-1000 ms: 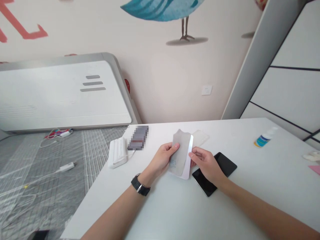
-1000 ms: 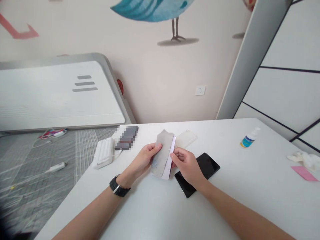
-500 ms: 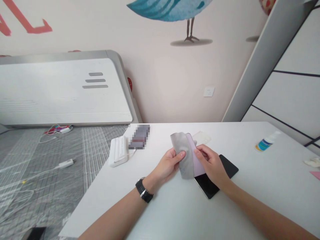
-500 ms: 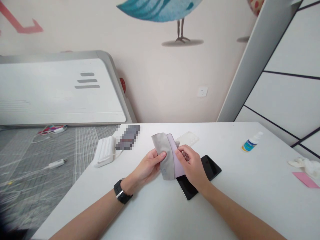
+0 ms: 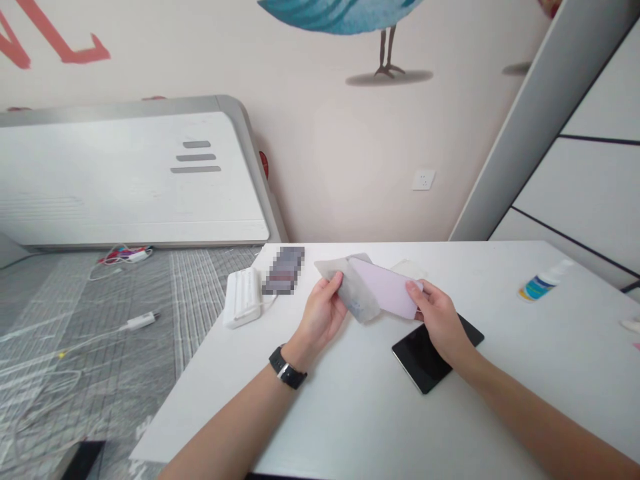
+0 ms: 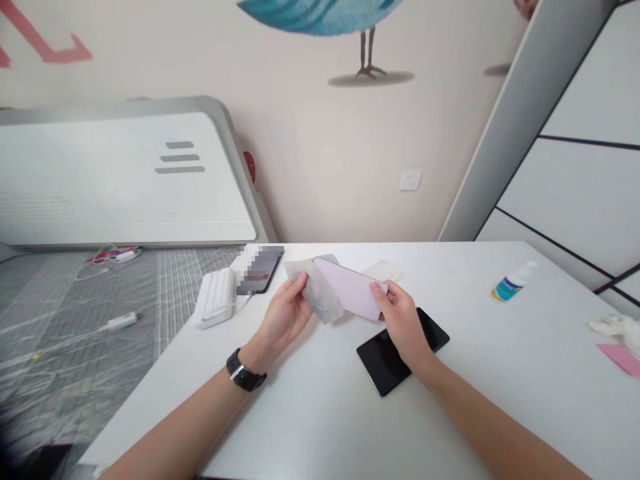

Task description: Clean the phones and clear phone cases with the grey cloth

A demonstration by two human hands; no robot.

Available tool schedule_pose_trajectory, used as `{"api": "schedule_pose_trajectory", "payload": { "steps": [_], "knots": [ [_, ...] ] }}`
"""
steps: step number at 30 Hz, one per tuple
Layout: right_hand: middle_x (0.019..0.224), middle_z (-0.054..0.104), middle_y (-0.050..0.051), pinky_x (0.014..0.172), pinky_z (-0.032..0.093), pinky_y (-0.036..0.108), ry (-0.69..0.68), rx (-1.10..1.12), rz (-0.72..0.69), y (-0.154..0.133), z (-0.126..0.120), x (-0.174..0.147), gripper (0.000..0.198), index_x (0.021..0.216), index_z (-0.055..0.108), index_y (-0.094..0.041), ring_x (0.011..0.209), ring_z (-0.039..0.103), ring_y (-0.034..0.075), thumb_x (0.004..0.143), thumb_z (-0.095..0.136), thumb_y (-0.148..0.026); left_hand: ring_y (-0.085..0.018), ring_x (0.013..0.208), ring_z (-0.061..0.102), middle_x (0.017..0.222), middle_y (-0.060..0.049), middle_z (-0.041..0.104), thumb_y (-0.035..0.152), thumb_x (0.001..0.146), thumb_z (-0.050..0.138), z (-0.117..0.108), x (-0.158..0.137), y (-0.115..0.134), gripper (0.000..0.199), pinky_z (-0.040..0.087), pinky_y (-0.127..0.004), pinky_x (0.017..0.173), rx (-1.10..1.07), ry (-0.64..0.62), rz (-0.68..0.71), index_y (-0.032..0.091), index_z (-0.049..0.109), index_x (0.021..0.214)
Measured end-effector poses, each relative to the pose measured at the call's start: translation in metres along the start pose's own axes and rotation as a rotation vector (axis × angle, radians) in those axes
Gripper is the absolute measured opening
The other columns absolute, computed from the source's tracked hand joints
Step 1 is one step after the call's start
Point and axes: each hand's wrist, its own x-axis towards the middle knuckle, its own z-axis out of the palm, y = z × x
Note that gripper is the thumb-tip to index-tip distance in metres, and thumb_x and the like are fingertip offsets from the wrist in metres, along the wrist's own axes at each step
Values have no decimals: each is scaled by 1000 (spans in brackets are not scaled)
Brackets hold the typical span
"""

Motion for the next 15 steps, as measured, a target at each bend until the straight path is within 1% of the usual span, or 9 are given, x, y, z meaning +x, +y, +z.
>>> {"api": "schedule_pose_trajectory", "payload": {
  "steps": [2,4,6,8,11,13,15],
  "knots": [
    [85,64,2,68,51,34,95,-57,-66,0,-4,2,41,89,58,-25,79,60,23,93,60,-66,-17,90,72,101,-8,78,33,86,83,-1,-2,-2,28,57,-27,88,43,-52,-82,13,75,104],
    [86,63,1,71,49,33,144,-154,-153,-2,-5,1,39,90,58,-25,81,58,23,96,57,-64,-19,85,72,97,-10,78,37,80,87,-2,-6,-7,36,58,-30,84,100,-124,-187,11,76,103],
    [86,62,1,72,47,32,131,-245,-230,-6,-6,0,37,90,59,-25,81,56,22,97,56,-62,-20,83,72,98,-12,78,41,77,90,-1,-10,-13,44,57,-31,82,158,-189,-271,10,77,105],
    [86,61,1,72,45,32,105,-290,-279,-10,-5,-2,36,90,59,-25,80,54,22,98,56,-60,-19,83,71,101,-11,78,43,76,90,-1,-12,-17,47,56,-31,82,207,-227,-318,11,77,107],
    [83,58,0,70,42,32,120,-302,-275,-11,-5,-4,36,87,58,-25,78,52,21,98,55,-59,-18,80,70,101,-11,78,46,76,89,-4,-12,-18,47,56,-30,80,265,-251,-354,12,77,105],
    [80,55,-1,67,40,32,151,-292,-236,-8,-5,-4,38,86,57,-25,75,50,20,99,54,-61,-17,74,68,94,-10,78,48,78,88,-5,-11,-19,44,55,-29,73,307,-250,-366,10,78,99],
    [78,52,-1,65,39,32,206,-264,-195,-2,-5,-3,40,85,55,-25,72,47,19,99,53,-63,-16,69,66,88,-9,77,48,80,86,-6,-10,-22,42,52,-27,67,331,-222,-342,10,77,94]
  ]
}}
